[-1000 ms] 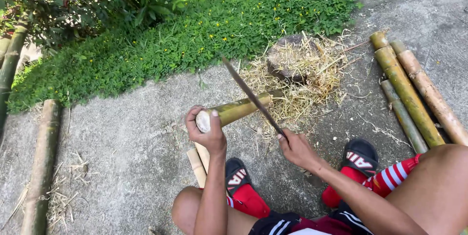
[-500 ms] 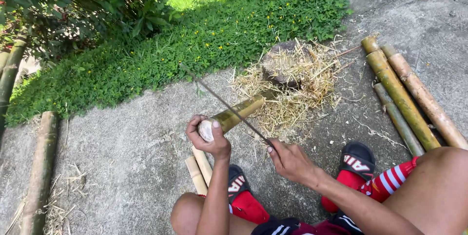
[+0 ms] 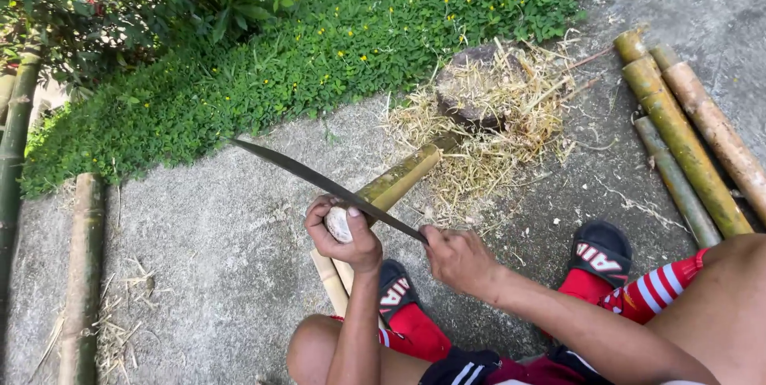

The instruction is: Using a machete to shave and shape pieces of bamboo.

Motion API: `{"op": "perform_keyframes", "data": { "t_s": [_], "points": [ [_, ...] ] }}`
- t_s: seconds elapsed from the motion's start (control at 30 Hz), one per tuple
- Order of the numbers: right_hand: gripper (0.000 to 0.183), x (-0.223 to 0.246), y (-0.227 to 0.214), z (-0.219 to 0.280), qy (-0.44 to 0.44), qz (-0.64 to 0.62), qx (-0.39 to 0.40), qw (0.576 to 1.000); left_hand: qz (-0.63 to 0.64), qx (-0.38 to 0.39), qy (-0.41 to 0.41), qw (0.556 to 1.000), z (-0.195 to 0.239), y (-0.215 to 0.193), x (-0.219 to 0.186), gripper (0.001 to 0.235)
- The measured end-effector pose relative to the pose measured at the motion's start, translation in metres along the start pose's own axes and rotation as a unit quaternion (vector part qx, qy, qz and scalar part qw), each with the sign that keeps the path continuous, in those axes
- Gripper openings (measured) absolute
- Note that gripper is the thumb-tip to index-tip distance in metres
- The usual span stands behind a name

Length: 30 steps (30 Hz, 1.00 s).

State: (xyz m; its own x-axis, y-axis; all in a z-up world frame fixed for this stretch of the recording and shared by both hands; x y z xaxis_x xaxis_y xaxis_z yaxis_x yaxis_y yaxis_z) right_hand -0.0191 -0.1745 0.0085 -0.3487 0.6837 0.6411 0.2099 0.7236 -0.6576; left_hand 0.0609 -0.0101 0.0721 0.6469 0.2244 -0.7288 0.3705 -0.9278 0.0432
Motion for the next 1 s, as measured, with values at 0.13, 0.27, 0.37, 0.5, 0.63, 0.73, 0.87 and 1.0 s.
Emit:
{"op": "perform_keyframes", "data": {
  "t_s": [0.13, 0.27, 0.37, 0.5, 0.63, 0.73, 0.87, 1.0],
  "points": [
    [0.013, -0.072, 0.053, 0.029, 0.114, -0.01, 0.158, 0.981, 0.024, -0.006, -0.03, 0.999, -0.002, -0.007, 0.009, 0.034],
    [0.018, -0.12, 0.054, 0.037, 0.195, -0.009, 0.168, 0.966, 0.017, -0.009, -0.034, 0.999, 0.0, -0.01, 0.008, 0.033],
    [0.018, -0.16, 0.054, 0.035, 0.234, 0.002, 0.163, 0.958, 0.02, -0.011, -0.02, 1.0, -0.005, -0.004, 0.011, 0.032],
    [0.016, -0.199, 0.068, 0.045, 0.288, 0.014, 0.184, 0.94, 0.05, -0.023, -0.047, 0.997, -0.007, -0.01, 0.014, 0.035],
    [0.01, -0.222, 0.062, 0.03, 0.176, 0.12, 0.057, 0.975, 0.028, -0.046, -0.035, 0.998, -0.011, -0.005, 0.024, 0.031],
    [0.012, -0.201, 0.073, 0.043, 0.254, 0.108, 0.166, 0.947, 0.037, -0.051, -0.031, 0.998, -0.003, -0.018, 0.024, 0.031],
    [0.022, -0.123, 0.031, 0.021, 0.304, 0.013, 0.191, 0.933, 0.006, -0.061, -0.042, 0.997, -0.002, -0.007, 0.028, 0.032],
    [0.016, -0.037, 0.02, 0.008, 0.168, -0.097, 0.128, 0.973, 0.023, -0.049, -0.066, 0.996, 0.002, -0.005, 0.027, 0.035]
  ]
}}
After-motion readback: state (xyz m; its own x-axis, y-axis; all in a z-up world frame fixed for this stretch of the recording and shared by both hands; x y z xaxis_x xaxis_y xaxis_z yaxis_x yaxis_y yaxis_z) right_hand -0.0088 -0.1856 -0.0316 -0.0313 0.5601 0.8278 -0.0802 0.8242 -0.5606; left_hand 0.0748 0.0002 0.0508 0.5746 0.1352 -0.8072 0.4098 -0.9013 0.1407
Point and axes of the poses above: each hand's wrist, its own z-axis away from the middle knuckle, its own y-axis out of the palm, x = y × z, the point moved 8 cm from there along -z, towards the middle knuckle, and after that the axes turned 6 degrees about -z, right-handed, at the moved point
